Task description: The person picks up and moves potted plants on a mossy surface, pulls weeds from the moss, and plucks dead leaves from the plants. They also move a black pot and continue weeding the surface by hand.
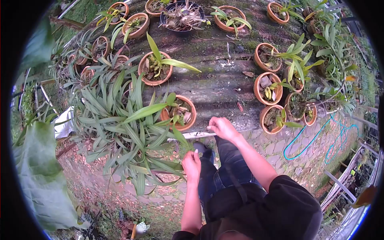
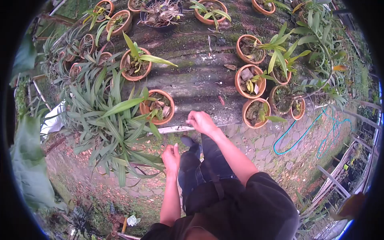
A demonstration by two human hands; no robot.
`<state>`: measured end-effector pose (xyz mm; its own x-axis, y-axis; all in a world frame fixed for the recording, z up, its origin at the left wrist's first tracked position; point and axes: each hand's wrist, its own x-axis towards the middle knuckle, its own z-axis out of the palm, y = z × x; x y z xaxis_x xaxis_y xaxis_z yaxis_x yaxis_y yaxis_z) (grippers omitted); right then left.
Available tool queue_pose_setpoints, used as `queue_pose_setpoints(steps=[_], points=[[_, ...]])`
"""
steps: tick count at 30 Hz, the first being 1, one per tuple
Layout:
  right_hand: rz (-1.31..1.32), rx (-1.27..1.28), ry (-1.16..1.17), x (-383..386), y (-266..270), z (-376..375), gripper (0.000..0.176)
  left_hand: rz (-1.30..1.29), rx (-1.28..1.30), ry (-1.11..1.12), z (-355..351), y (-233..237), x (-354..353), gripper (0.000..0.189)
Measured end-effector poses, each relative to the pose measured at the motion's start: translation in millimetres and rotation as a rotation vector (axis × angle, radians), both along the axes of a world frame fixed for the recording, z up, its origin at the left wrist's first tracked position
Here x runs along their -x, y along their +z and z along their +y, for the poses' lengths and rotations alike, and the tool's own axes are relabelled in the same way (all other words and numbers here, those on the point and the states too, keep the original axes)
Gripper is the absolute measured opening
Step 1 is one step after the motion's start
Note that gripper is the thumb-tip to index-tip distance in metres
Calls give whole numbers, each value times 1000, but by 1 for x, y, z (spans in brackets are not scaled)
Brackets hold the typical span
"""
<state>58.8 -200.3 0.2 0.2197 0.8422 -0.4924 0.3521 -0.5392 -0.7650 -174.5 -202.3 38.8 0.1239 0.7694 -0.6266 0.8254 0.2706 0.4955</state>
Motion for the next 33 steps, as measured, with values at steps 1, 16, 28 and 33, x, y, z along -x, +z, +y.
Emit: queue_pose_setpoints(steps=[1,16,28,33], points=[[-26,-11,1,-4,2,1,18,-8,-132,-66,-3,-3,0,21],[-194,315,-171,-33,7,-48,20,-196,-103,-262,10,-25,-86,14],[-421,9,-396,-68,-13,-32,21,-306,-52,-147,16,-89,-126,21],[-552,-93,-254,-43,-38,16,19,-339,19,-102,21,-86,-123,24]])
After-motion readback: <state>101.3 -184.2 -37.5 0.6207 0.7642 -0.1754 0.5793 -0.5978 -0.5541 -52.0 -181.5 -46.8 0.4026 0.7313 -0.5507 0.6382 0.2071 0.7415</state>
